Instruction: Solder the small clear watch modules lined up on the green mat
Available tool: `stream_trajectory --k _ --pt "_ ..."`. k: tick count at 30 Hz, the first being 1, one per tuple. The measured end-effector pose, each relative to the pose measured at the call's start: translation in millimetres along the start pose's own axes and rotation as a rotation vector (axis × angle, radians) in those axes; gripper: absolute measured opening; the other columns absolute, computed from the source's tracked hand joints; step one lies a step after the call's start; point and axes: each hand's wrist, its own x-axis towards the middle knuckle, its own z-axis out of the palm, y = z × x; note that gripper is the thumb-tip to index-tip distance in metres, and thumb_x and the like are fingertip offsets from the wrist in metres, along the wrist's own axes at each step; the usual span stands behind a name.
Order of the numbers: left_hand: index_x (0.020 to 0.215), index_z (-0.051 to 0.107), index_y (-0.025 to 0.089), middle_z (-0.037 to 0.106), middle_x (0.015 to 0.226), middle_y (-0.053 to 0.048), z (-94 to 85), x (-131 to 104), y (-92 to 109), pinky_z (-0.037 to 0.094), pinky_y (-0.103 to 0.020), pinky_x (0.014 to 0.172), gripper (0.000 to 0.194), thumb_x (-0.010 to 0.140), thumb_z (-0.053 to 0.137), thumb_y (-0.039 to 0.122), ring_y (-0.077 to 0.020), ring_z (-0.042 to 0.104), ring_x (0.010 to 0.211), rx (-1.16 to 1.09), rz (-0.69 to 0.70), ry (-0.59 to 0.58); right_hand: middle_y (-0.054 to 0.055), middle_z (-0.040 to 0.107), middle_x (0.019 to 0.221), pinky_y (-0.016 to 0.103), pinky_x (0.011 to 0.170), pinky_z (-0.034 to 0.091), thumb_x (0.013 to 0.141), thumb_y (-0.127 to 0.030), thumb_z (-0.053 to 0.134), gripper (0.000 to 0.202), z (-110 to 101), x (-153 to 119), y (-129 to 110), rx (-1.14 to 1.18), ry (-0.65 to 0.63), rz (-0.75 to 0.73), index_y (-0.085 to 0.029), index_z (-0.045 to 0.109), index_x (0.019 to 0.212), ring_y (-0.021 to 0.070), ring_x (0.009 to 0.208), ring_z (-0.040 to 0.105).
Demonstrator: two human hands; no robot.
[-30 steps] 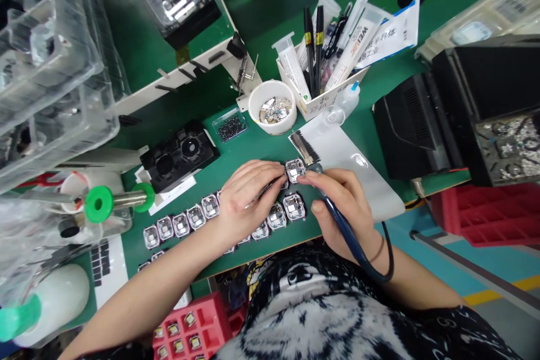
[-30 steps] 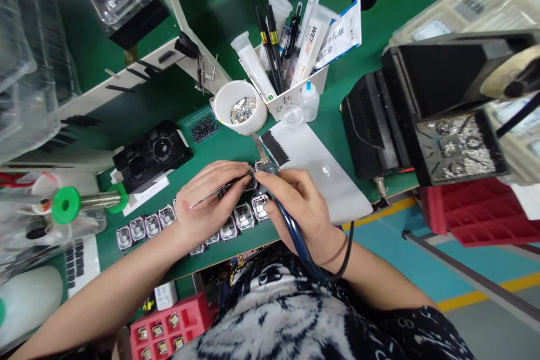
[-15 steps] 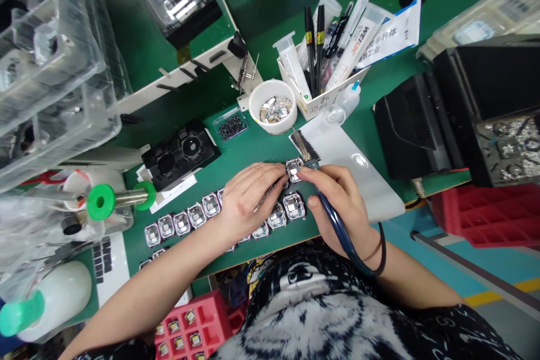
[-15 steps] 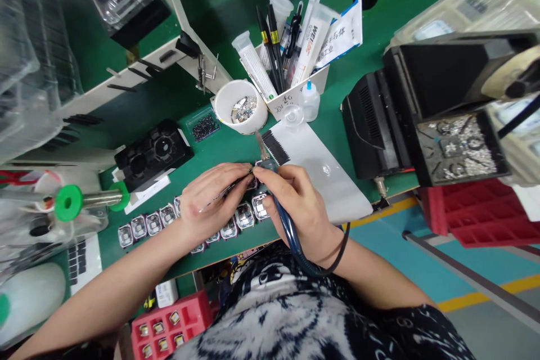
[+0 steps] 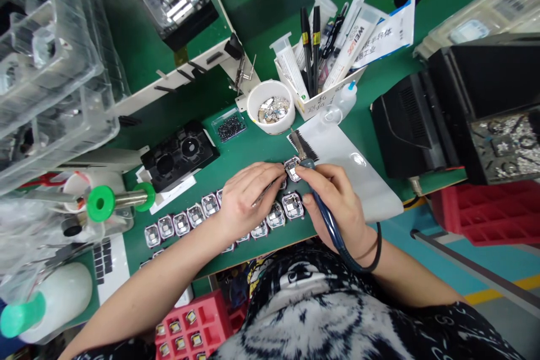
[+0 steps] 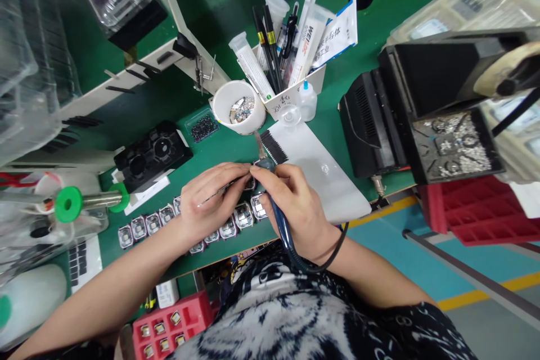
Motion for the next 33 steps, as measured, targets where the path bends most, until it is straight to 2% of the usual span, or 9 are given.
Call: stream_trajectory --k 12,20,33 --pt "0.116 0.065 0.016 0.075 0.112 -0.007 -0.5 0.7 2.0 0.062 -0.03 0.096 0.022 0.096 0.066 0.007 -0.0149 0.073 0.106 -0.016 -0.047 -0.008 0.009 0.055 0.121 0.033 0.088 0.065 0.103 -0.028 0.055 0.043 1.3 0.2 0.1 -0.014 0.009 0.026 -0.027 0.054 0.146 0.0186 0.105 0.065" --pt "0.118 0.064 0.015 0.075 0.111 -0.008 0.3 1.5 3.4 0.063 -0.031 0.094 0.023 0.096 0.065 0.006 -0.0164 0.072 0.106 0.021 -0.035 0.011 0.008 0.056 0.121 0.034 0.089 0.065 0.103 -0.029 0.055 0.044 2.4 -1.4 1.0 -0.022 0.002 0.046 -0.029 0.053 0.147 0.0189 0.107 0.066" --pt "0.113 0.065 0.017 0.073 0.108 -0.005 -4.6 11.6 6.7 0.059 -0.031 0.093 0.013 0.101 0.062 0.014 -0.0147 0.07 0.104 -0.056 -0.203 -0.03 0.008 0.057 0.122 0.033 0.087 0.065 0.104 -0.032 0.053 0.043 2.2 -0.4 1.0 -0.052 -0.018 0.067 -0.029 0.053 0.147 0.018 0.104 0.067"
